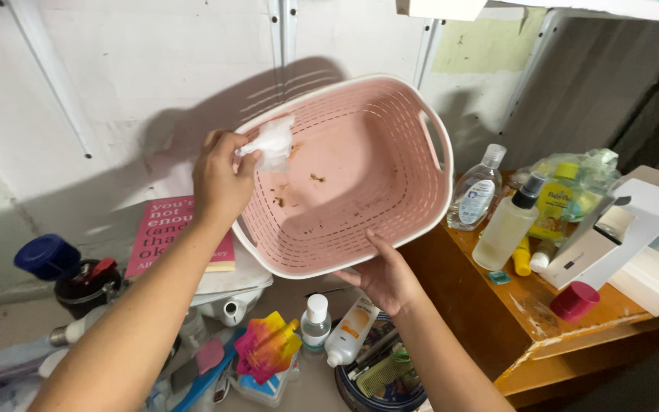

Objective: The person cleans a pink plastic laundry basket using a white wipe. They scrub the interior and exterior surfaces, including the bottom and sides, then place the basket on a shelf. Finally, they open a package of wipes and place a small bottle into the basket.

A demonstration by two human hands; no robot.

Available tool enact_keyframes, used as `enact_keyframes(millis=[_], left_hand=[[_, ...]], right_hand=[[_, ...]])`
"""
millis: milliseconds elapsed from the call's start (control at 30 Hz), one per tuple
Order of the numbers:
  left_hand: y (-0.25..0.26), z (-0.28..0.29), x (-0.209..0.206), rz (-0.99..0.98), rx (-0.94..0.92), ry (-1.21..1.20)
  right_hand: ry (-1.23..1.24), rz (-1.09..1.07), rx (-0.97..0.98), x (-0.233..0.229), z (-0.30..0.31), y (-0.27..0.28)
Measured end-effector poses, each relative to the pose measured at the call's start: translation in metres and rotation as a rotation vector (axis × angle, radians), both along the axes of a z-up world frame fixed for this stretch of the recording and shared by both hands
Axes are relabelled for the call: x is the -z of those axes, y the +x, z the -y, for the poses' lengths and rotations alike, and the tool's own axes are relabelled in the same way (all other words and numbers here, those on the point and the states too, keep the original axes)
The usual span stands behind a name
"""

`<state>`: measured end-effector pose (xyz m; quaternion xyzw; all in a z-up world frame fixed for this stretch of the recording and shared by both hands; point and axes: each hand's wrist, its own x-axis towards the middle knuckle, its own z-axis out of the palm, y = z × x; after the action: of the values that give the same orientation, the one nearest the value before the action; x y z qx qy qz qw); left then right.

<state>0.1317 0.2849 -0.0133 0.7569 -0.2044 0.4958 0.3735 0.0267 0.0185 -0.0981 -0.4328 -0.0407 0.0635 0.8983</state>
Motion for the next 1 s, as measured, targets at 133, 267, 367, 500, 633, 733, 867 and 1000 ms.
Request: enact_keyframes(millis=[133, 267, 367, 500, 633, 733, 867, 1000], left_hand=[[-0.007, -0.004, -0.007, -0.002, 0.046, 0.029], [-0.005, -0.007, -0.017, 0.028, 0.073, 0.045], [-0.016, -0.009, -0.025, 0.120, 0.051, 0.086], [-0.059, -0.023, -0.039, -0.011, 0.101, -0.064], [-0.106, -0.052, -0.056, -0.234, 0.483, -0.545], [-0.129, -0.074, -0.061, -0.233, 0.617, -0.760], [-0.133, -0.104, -0.064, -0.187, 0.570, -0.868], [-0.138, -0.147, -0.064, -0.307, 0.478, -0.924]], right_hand=[[-0.083, -0.058, -0.014, -0.008, 0.000, -0.006], [-0.124, -0.090, 0.023, -0.032, -0.001, -0.018], [-0.044, -0.078, 0.018, -0.049, -0.004, -0.026], [0.031, -0.148, 0.025, -0.063, -0.006, -0.039], [0.100, -0.119, -0.068, -0.064, -0.018, -0.048], [0.078, -0.068, -0.108, -0.064, -0.036, -0.058], [0.033, -0.032, -0.126, -0.066, -0.063, -0.061], [-0.009, 0.028, -0.140, -0.063, -0.093, -0.052]])
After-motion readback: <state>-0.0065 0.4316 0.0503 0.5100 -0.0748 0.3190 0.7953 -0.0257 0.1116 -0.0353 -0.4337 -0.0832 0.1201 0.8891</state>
